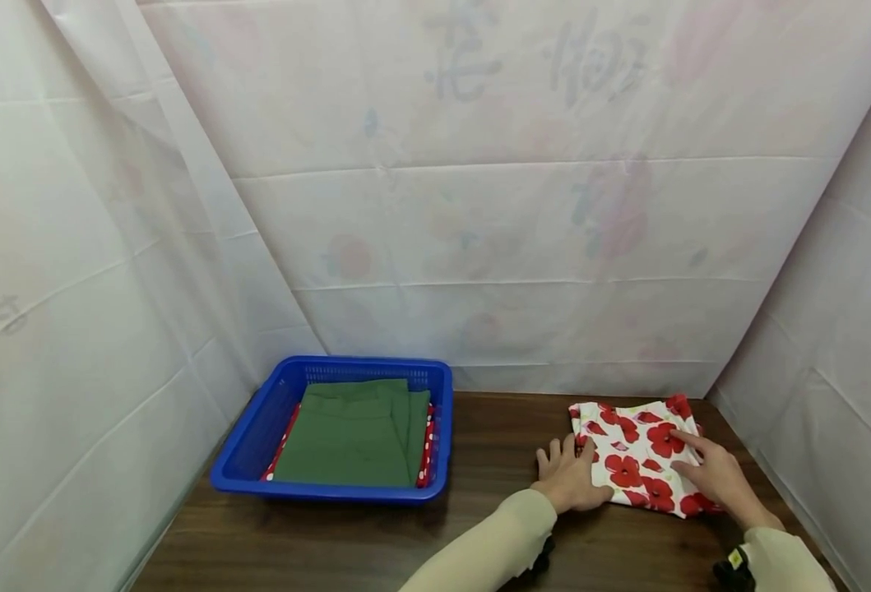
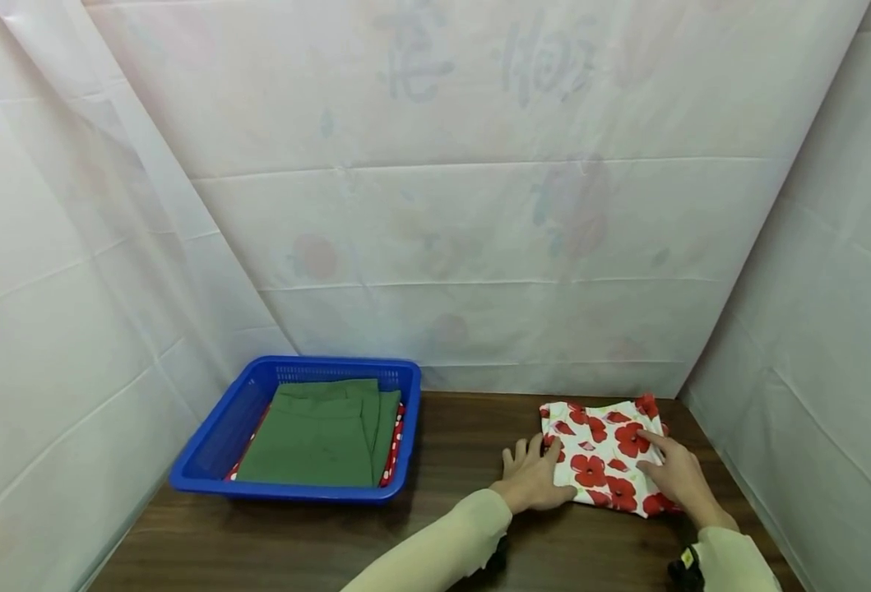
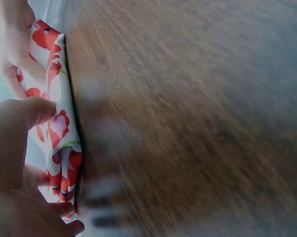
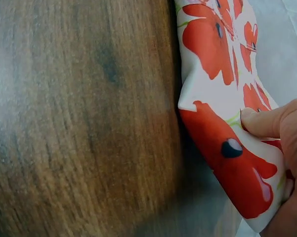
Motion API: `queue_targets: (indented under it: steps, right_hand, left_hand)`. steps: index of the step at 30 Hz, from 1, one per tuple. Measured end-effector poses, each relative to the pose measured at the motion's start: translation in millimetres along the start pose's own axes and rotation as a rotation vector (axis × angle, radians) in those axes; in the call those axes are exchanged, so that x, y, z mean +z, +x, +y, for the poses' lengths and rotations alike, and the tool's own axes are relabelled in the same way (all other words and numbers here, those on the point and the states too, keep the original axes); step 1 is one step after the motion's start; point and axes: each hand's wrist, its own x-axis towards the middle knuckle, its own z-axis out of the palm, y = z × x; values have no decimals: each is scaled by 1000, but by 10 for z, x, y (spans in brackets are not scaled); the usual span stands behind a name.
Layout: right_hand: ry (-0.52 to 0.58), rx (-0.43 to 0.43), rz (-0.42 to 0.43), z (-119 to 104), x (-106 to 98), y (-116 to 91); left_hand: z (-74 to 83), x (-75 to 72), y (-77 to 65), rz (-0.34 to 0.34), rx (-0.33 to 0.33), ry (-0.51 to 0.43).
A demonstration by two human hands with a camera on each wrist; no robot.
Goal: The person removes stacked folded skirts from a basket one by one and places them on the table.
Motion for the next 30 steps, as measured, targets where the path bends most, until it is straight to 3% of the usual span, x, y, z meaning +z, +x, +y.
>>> queue_targets:
  steps: [10,16,24,30]
  right_hand:
    - [-12,42,-89,54,61,26]
    - [-43,24,-91,75,50,-6]
    - [-126,-46,-28,155,64,18]
    - [-137,20,-61,109,37,17]
  left_hand:
    - [-2,-59,-56,-84,-25,-95]
    - [46,-11,-89,-63,-27,-63]
    - [0,-116,-121,-88,-42,-51]
    - [-90,-217,-123,-111,-70,-91]
